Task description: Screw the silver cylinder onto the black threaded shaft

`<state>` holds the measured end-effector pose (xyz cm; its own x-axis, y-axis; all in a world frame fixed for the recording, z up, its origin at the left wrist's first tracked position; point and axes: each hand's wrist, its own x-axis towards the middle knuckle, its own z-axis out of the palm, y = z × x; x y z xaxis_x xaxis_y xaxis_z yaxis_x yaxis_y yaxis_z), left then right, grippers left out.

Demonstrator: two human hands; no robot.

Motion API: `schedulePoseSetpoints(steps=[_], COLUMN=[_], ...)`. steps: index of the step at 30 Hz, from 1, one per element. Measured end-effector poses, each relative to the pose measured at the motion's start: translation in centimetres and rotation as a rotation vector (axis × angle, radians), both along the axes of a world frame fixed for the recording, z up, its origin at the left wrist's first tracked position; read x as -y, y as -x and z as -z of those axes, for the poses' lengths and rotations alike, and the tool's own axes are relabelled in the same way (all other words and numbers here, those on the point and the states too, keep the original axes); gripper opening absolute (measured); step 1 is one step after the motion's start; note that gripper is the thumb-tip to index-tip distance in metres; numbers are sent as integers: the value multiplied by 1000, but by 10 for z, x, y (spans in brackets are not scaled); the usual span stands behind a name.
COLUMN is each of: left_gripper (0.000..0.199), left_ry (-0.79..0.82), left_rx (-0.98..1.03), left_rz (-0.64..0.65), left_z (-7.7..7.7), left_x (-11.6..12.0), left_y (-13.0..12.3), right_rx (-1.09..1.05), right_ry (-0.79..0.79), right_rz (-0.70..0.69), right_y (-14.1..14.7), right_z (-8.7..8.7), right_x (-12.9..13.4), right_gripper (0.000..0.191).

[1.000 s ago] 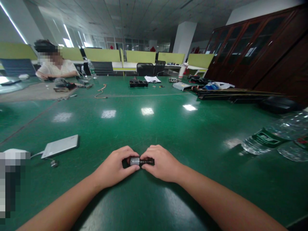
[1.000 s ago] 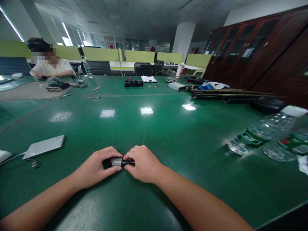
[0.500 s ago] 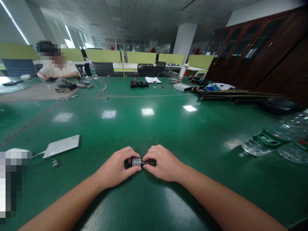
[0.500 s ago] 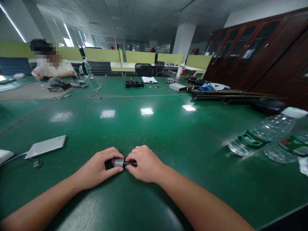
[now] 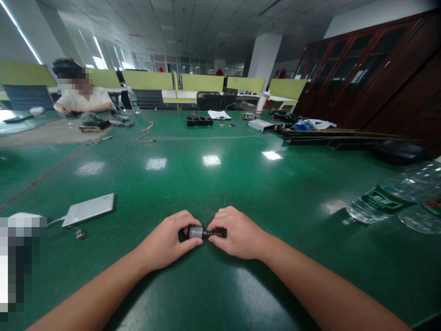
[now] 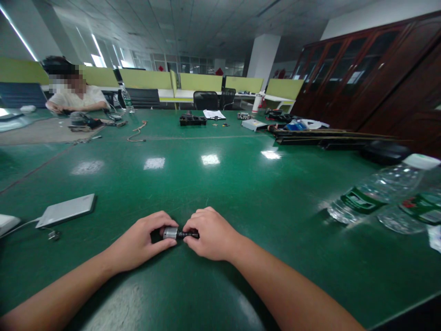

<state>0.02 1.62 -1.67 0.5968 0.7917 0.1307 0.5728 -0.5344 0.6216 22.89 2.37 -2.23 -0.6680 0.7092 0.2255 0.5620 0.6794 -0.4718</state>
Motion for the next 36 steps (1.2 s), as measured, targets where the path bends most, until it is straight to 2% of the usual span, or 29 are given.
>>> schedulePoseSetpoints(steps=[19,30,36], left_gripper=[18,19,18], left_ry=[6,-6,-5], left_rx=[-7,3,2], left_rz=[-10,-3,4], left_z=[0,1,1], left_x=[1,2,2], left_y=[0,4,4], right_rx=[73,153,117], right_ry=[109,201,189], right_rz=[42,79,54], right_y=[-9,-33,-32], right_z=[-11,-19,-21], right_x=[-2,-11,-11], right_gripper=[10,11,10])
